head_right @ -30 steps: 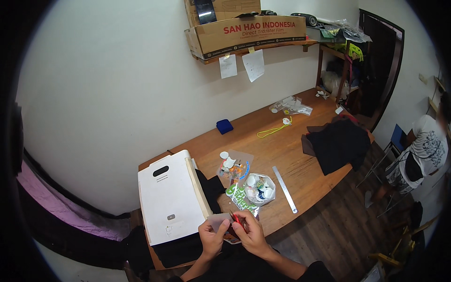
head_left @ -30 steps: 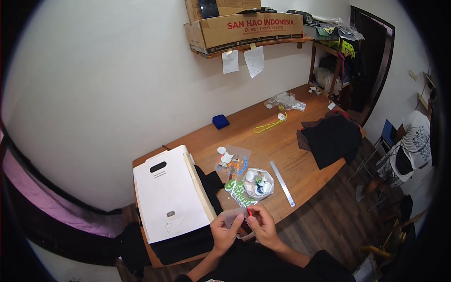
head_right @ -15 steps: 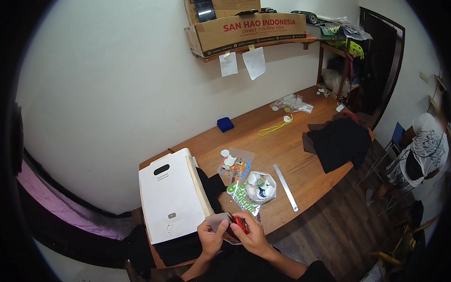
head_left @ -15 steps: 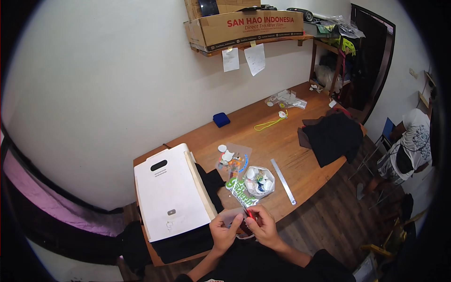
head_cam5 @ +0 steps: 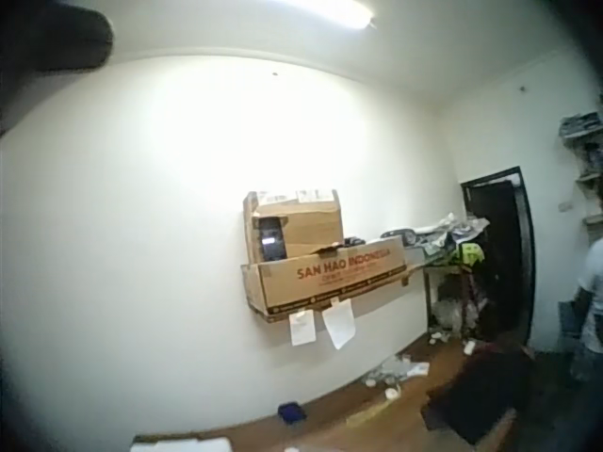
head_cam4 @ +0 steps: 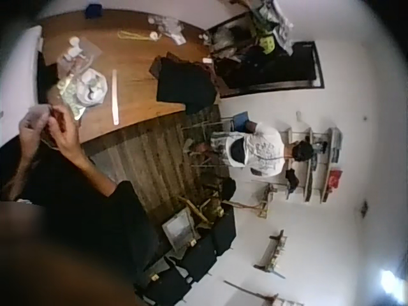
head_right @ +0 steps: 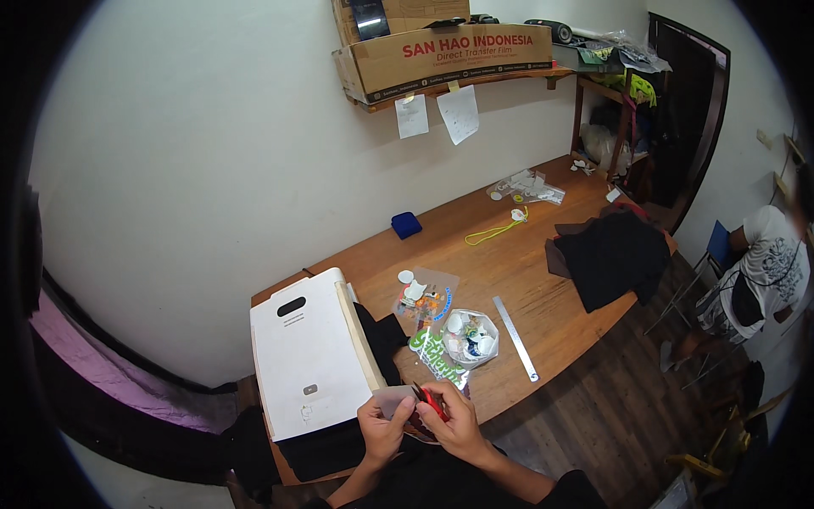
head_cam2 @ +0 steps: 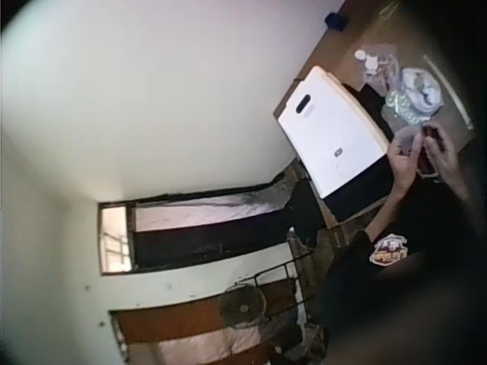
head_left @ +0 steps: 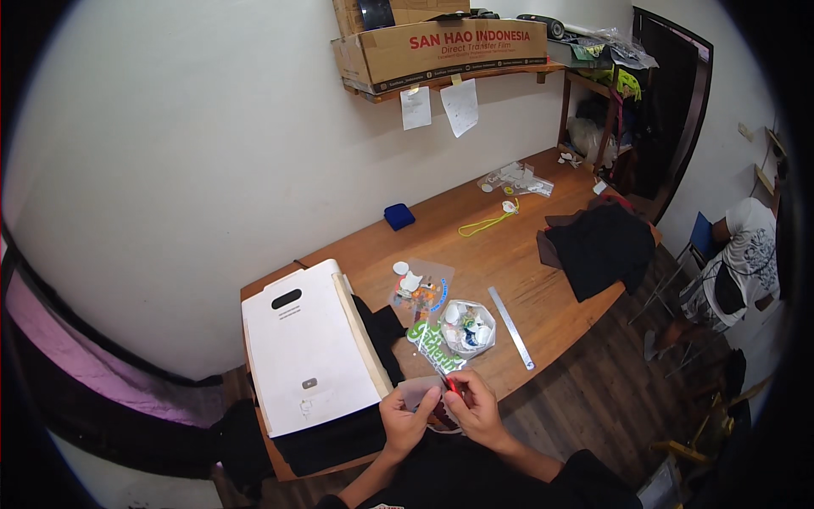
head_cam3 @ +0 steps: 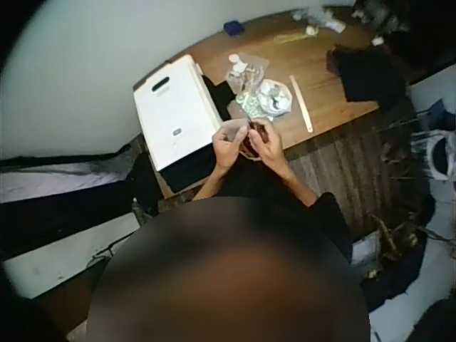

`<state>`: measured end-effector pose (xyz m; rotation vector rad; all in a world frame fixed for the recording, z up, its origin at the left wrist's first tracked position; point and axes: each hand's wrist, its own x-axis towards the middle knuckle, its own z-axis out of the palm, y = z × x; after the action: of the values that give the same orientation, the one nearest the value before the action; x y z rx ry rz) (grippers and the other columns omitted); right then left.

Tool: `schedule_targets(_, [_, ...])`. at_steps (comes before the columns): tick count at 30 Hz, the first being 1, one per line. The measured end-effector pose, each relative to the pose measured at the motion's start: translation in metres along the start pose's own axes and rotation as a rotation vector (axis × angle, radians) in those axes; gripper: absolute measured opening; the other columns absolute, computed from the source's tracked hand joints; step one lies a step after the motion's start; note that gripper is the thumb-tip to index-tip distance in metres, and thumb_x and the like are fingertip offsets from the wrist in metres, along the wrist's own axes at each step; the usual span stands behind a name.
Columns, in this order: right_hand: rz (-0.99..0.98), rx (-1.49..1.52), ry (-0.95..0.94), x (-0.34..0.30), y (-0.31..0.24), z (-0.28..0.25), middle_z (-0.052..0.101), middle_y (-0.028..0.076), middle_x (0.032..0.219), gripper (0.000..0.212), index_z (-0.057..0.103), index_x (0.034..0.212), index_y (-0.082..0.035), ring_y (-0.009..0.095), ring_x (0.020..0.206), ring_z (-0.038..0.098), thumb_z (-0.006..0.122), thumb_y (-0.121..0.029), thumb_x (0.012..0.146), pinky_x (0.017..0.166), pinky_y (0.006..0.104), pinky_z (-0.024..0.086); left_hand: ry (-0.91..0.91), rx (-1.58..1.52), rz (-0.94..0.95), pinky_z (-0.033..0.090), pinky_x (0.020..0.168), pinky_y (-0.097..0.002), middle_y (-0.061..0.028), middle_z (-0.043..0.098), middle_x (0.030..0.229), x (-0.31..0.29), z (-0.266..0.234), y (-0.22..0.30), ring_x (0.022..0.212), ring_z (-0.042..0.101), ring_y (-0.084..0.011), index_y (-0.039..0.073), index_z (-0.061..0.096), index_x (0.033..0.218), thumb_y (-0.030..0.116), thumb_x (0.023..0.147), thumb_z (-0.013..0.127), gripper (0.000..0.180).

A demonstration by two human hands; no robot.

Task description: Cutting out individual printed designs from a larger paper sheet using scissors.

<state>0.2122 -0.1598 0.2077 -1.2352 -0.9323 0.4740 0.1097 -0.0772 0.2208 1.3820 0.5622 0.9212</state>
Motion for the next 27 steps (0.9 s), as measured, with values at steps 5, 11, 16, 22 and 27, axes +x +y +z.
schedule_targets(5, [-0.006,-0.012,0.004,0.0017,-0.0007,0.0001,0.053,0.01,0.083,0.022,0.051,0.1,0.002,0.016,0.074,0.051,0.059,-0.01,0.084,0.067,0.0261,0.042,-0.004,-0.006,-0.024,0.045,0.064,-0.0211,-0.0034,0.063,0.077,-0.0001,0.0,0.0,0.068,0.056,-0.0072,-0.002,0.062,0.086,0.008,0.081,0.064,0.011])
schedule_targets(11, [-0.004,0.015,0.007,0.0016,0.0,0.0005,0.053,0.01,0.084,0.022,0.051,0.101,0.002,0.016,0.074,0.051,0.059,-0.009,0.084,0.067,0.0258,0.042,-0.015,0.017,-0.028,0.045,0.062,-0.0198,-0.0025,0.063,0.077,-0.0008,-0.002,-0.0013,0.067,0.056,-0.006,-0.002,0.063,0.087,0.008,0.08,0.066,0.012])
schedule_targets(16, [-0.018,-0.002,0.011,0.0019,0.0004,0.0006,0.052,0.009,0.084,0.023,0.051,0.101,0.002,0.015,0.073,0.051,0.059,-0.009,0.084,0.067,0.0256,0.042,-0.013,0.028,-0.036,0.045,0.062,-0.0193,-0.0021,0.063,0.076,-0.0008,-0.003,-0.0027,0.067,0.056,-0.0054,-0.001,0.063,0.086,0.008,0.08,0.066,0.012])
schedule_targets(22, [-0.02,-0.001,0.012,0.0032,0.0025,-0.0004,0.052,0.009,0.082,0.024,0.051,0.102,0.003,0.015,0.072,0.05,0.06,-0.011,0.083,0.066,0.0257,0.041,-0.019,0.009,-0.072,0.045,0.062,-0.0192,-0.0018,0.062,0.075,-0.0013,-0.003,-0.0031,0.067,0.055,-0.0048,-0.001,0.063,0.086,0.008,0.08,0.066,0.011])
schedule_targets(27, [-0.022,-0.003,0.009,0.0039,0.001,-0.0005,0.052,0.009,0.082,0.024,0.051,0.102,0.003,0.015,0.072,0.05,0.06,-0.01,0.083,0.066,0.0258,0.041,-0.021,-0.009,-0.082,0.045,0.061,-0.0191,-0.0018,0.062,0.076,-0.0005,-0.0032,-0.0039,0.067,0.055,-0.0048,-0.001,0.063,0.086,0.008,0.081,0.066,0.011])
